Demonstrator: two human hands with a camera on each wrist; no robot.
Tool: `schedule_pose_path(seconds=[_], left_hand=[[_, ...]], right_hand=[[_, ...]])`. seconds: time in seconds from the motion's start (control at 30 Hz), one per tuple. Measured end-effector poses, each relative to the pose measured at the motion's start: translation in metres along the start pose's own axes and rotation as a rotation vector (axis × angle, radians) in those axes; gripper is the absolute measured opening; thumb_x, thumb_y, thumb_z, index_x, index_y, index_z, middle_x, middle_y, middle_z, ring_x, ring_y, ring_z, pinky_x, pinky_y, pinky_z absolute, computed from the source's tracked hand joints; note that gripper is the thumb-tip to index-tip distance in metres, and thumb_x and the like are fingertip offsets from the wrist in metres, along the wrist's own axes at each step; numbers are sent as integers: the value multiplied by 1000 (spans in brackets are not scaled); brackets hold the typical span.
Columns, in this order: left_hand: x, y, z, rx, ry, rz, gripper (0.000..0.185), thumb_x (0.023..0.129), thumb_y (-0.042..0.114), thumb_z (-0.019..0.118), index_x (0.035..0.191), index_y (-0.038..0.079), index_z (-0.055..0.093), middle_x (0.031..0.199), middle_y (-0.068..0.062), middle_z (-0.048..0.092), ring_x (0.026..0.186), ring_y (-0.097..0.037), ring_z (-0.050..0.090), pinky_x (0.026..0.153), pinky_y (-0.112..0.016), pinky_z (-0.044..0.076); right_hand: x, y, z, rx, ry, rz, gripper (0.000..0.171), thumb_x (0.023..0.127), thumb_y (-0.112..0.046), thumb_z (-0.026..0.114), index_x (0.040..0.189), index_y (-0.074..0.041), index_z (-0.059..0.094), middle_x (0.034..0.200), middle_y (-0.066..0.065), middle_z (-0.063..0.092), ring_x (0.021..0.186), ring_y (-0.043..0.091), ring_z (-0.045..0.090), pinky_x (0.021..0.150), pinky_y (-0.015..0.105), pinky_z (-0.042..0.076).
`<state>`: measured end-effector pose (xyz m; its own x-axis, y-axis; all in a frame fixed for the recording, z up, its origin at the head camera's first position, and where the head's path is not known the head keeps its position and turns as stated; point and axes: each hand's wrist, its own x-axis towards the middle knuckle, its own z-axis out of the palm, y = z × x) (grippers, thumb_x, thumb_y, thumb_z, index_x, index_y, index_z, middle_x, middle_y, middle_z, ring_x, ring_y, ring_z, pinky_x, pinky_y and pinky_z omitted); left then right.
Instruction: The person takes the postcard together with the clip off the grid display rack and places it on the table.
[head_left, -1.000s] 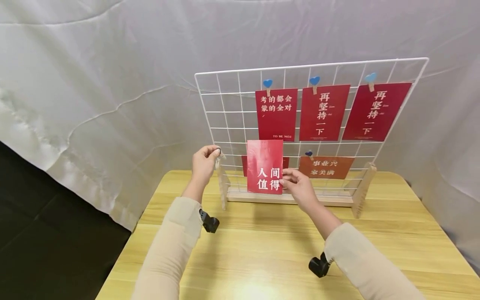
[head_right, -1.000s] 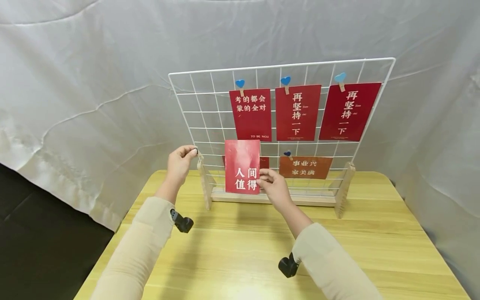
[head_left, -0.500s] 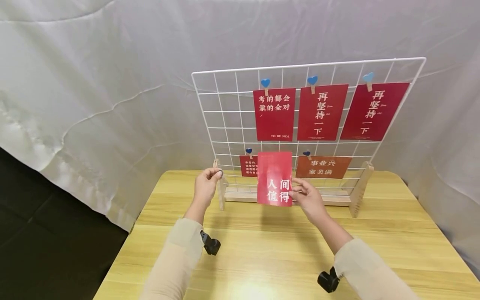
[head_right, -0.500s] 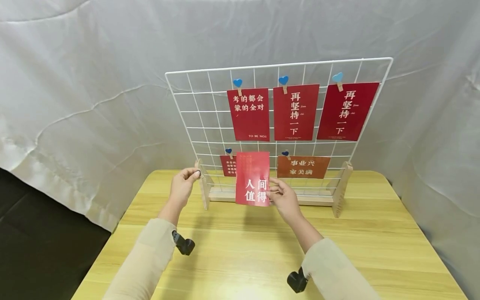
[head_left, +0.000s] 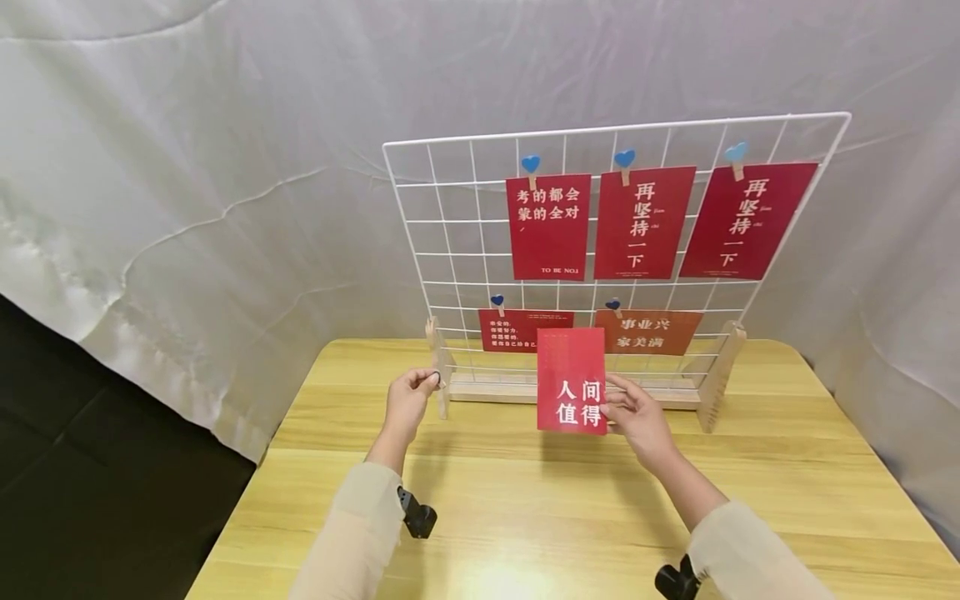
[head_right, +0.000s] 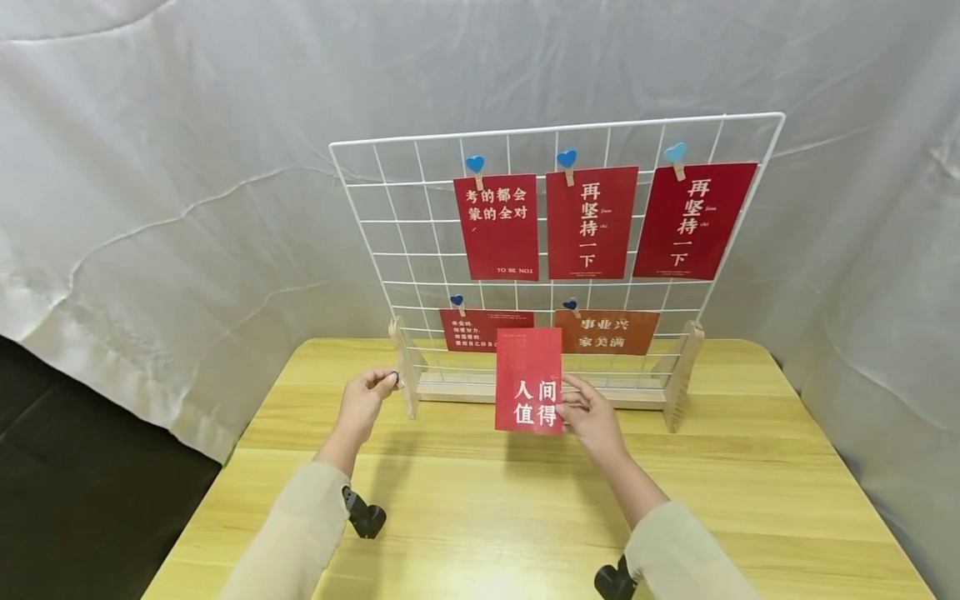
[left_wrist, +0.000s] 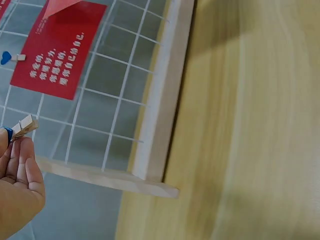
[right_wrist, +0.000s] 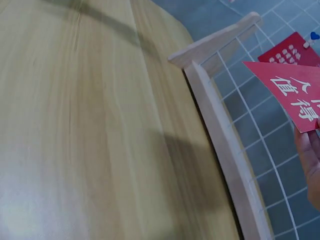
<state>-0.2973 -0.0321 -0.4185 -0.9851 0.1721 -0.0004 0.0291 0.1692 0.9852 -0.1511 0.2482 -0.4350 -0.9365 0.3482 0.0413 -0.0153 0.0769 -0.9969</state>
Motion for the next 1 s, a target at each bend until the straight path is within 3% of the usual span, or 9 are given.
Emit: schedule_pose_path(seconds=[0.43, 0.6, 0.67, 0.73, 0.83, 0.87, 1.0], left_hand=[[-11, -34, -8, -25, -54, -80, 19, 87, 2, 48, 99, -11, 53, 93, -23, 55, 93, -36, 51, 84, -38, 42], [-13, -47, -10, 11, -83, -97, 20, 87, 3, 49, 100, -11, 53, 88, -19, 56, 78, -21, 55, 80, -36, 44], [-14, -52, -10, 10, -93, -104, 20, 86, 3, 49, 100, -11, 53, 87, -17, 56, 76, -16, 54, 80, -36, 44], [-15, -57, -10, 8, -96, -106, 19, 86, 2, 49, 100, -10, 53, 86, -14, 56, 77, -17, 55, 80, -37, 44], [-17, -63, -9, 12, -94, -108, 20, 86, 1, 49, 100, -12, 53, 88, -20, 56, 78, -19, 55, 79, -37, 45], [-18, -66, -9, 9, -90, -110, 19, 85, 1, 49, 99, -12, 53, 88, -21, 56, 78, -19, 55, 79, -36, 45], [-19, -75, -9, -16, -77, -126, 18, 85, -2, 49, 98, -14, 52, 92, -25, 54, 76, -18, 55, 75, -31, 47]], right_hand=[[-19, 23, -32, 12, 32, 45, 49, 84, 5, 49, 129, 5, 29, 86, -5, 56, 73, 7, 57, 59, 26, 50], [-26, 34, -45, -23, 69, 70, 49, 84, 5, 48, 129, 4, 29, 84, -9, 56, 72, 7, 58, 59, 26, 50], [-23, 55, -58, 21, 65, 48, 48, 84, 3, 50, 129, 1, 33, 85, -5, 58, 72, 9, 58, 59, 27, 50], [-24, 69, -68, 63, 68, 29, 48, 83, 2, 52, 129, -2, 36, 86, 0, 58, 72, 12, 59, 58, 28, 50], [-27, 85, -80, 72, 80, 17, 50, 82, -4, 57, 128, -4, 39, 86, 0, 59, 71, 13, 59, 57, 28, 50], [-33, 77, -77, 46, 103, 35, 51, 81, -4, 58, 128, -3, 38, 84, 0, 59, 70, 12, 59, 56, 28, 51], [-41, 87, -89, 62, 101, 30, 51, 79, -6, 61, 126, -10, 43, 81, -6, 60, 68, 10, 59, 56, 27, 51]])
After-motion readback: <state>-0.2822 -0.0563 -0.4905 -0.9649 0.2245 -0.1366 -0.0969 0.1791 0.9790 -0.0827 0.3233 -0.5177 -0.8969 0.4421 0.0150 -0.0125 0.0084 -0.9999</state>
